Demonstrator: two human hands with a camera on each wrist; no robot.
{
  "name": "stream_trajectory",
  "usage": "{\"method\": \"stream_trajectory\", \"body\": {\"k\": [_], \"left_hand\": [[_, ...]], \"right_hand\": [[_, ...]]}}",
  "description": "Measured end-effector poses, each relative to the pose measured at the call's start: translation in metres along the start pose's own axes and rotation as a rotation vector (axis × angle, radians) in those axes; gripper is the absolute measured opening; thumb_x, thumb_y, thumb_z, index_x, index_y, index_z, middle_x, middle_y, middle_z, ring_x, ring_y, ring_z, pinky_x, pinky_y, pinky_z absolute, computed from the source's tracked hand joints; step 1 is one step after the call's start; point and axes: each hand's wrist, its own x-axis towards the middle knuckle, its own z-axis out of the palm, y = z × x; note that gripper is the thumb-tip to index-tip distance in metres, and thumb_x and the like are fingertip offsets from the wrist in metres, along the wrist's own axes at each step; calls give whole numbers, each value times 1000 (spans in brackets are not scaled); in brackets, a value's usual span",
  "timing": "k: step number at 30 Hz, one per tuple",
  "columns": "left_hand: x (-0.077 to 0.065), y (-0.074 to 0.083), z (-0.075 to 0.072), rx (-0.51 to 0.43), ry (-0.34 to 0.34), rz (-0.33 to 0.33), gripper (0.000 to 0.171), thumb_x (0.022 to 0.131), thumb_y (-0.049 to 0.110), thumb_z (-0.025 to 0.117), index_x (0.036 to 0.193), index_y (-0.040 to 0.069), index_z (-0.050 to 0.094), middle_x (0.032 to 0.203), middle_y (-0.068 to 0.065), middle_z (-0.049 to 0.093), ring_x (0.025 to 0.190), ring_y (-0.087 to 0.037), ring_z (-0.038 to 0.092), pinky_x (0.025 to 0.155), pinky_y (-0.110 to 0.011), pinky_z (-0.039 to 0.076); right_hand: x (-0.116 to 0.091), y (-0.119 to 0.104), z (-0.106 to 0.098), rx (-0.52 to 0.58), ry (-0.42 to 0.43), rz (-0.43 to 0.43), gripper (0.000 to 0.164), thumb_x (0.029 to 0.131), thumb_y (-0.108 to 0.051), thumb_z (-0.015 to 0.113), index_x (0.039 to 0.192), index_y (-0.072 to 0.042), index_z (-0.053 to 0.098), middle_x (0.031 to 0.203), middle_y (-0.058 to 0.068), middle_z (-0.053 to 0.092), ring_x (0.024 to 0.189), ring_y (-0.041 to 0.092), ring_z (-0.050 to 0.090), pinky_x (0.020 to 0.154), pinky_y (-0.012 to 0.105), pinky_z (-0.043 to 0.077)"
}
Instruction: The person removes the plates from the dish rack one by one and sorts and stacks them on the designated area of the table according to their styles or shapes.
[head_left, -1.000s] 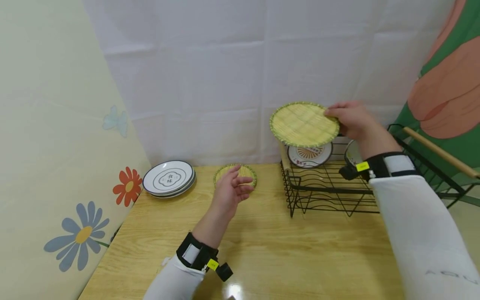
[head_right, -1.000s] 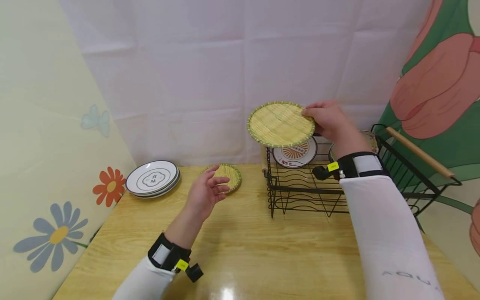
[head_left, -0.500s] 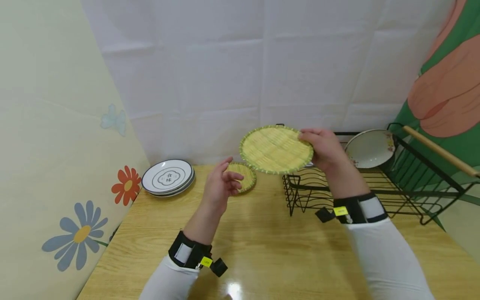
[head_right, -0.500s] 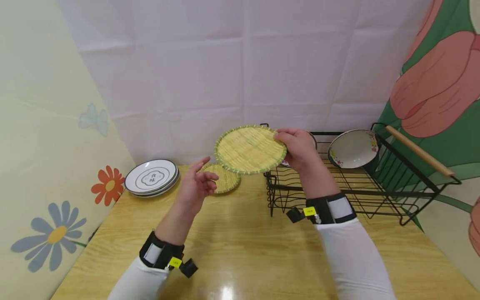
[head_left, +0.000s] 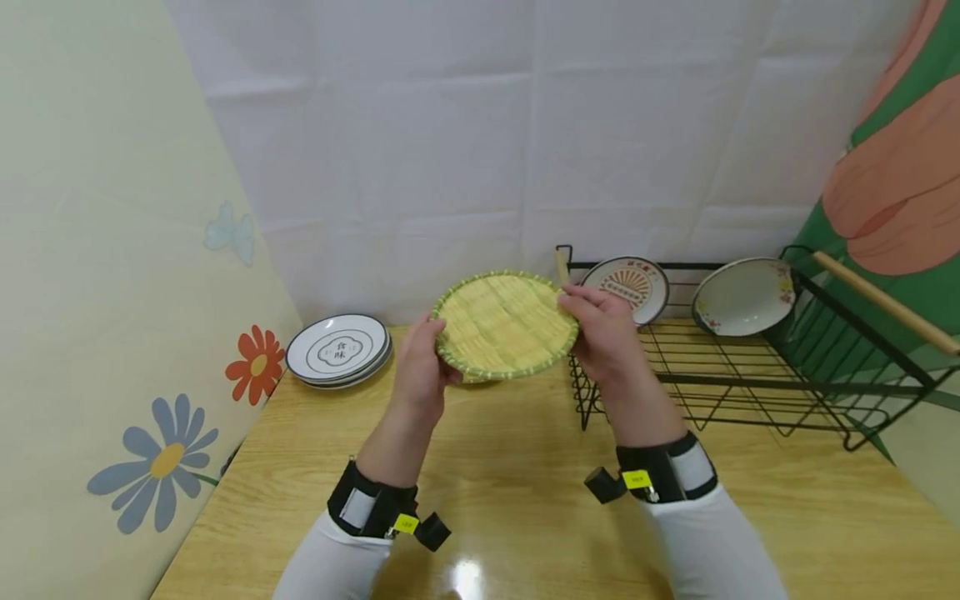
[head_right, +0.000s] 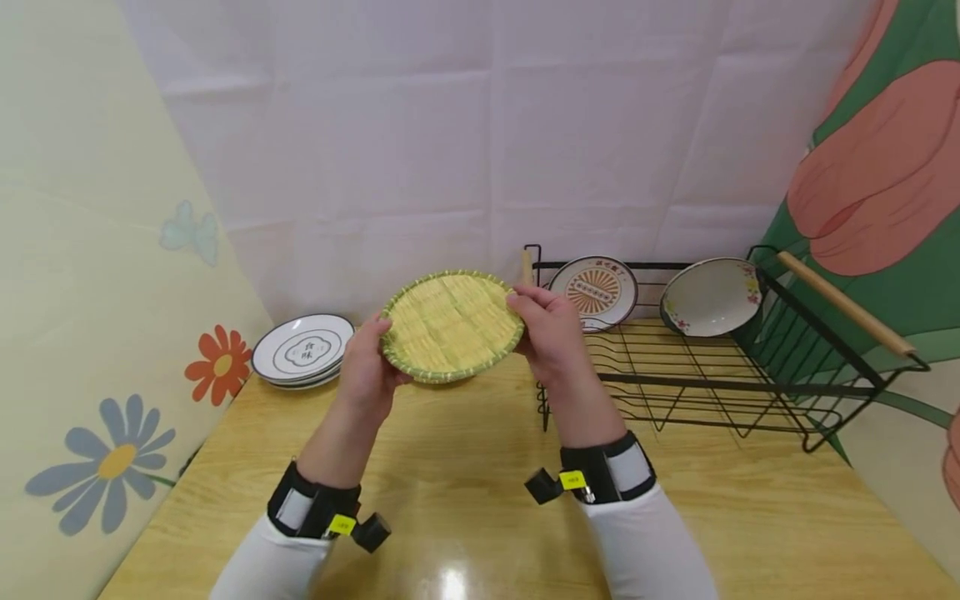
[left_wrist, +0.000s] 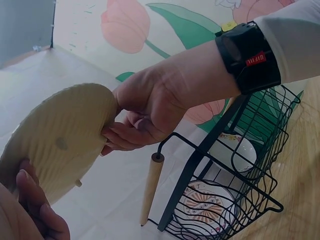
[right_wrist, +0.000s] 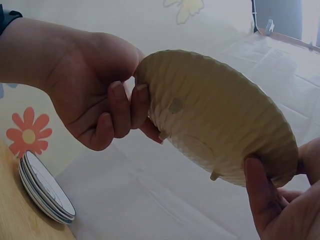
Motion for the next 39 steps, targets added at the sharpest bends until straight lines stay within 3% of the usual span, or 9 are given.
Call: {"method": "stream_trajectory", "body": {"k": [5, 9, 15, 19, 23, 31, 34, 39], "left_hand": [[2, 2, -3, -27, 64, 0, 48, 100, 15, 43, 146, 6, 54, 76, 3, 68, 50, -5, 59, 41, -19, 44], [4, 7, -8, -29, 133, 39, 49, 100, 12, 43, 147, 5, 53, 83, 2, 71, 48, -4, 56, 39, -17, 40], [5, 10, -13, -8, 166, 63, 48, 100, 10, 42, 146, 11, 57, 102, -8, 76, 47, -3, 54, 38, -15, 36], [8, 10, -14, -13, 158, 40, 49, 101, 10, 41, 149, 11, 53, 127, -16, 71, 60, -3, 66, 44, -15, 47], [11, 8, -14, -6, 176, 16, 50, 101, 10, 42, 150, 10, 51, 137, -14, 67, 80, -6, 74, 58, -18, 58], [19, 5, -21, 37, 198, 61, 48, 100, 7, 45, 147, 8, 55, 142, -12, 64, 107, -16, 74, 79, -26, 62], [24, 3, -22, 46, 192, 87, 48, 100, 6, 46, 147, 6, 54, 143, -12, 63, 115, -19, 71, 85, -26, 61], [39, -3, -29, 85, 213, 117, 48, 99, 6, 48, 146, 4, 56, 144, -14, 63, 124, -21, 68, 91, -25, 59]], "right_hand": [[-6, 9, 11, -29, 21, -23, 47, 104, -15, 58, 146, 3, 51, 99, -4, 71, 74, 6, 73, 64, 21, 61], [-9, 15, 22, -51, 1, -49, 45, 104, -15, 57, 146, 0, 54, 88, -6, 73, 64, 7, 71, 55, 23, 59], [-9, 21, 31, -127, 16, -75, 43, 103, -14, 56, 144, -3, 58, 74, -8, 69, 46, 6, 55, 38, 20, 43], [-7, 24, 32, -134, 23, -87, 43, 102, -11, 56, 144, -2, 58, 73, -8, 70, 43, 5, 52, 37, 19, 41], [-4, 27, 32, -144, 28, -89, 43, 101, -10, 55, 144, -1, 57, 74, -7, 70, 43, 5, 53, 37, 19, 41], [1, 35, 37, -107, 22, -79, 48, 101, -8, 54, 148, -5, 53, 80, -8, 72, 45, 5, 53, 39, 19, 42], [6, 39, 40, -122, 48, -89, 48, 100, -7, 53, 148, -7, 55, 86, -2, 73, 46, 6, 52, 40, 19, 41], [22, 49, 48, -192, 111, -83, 47, 101, -11, 54, 148, -12, 55, 121, 10, 71, 49, 5, 48, 43, 19, 41]]}}
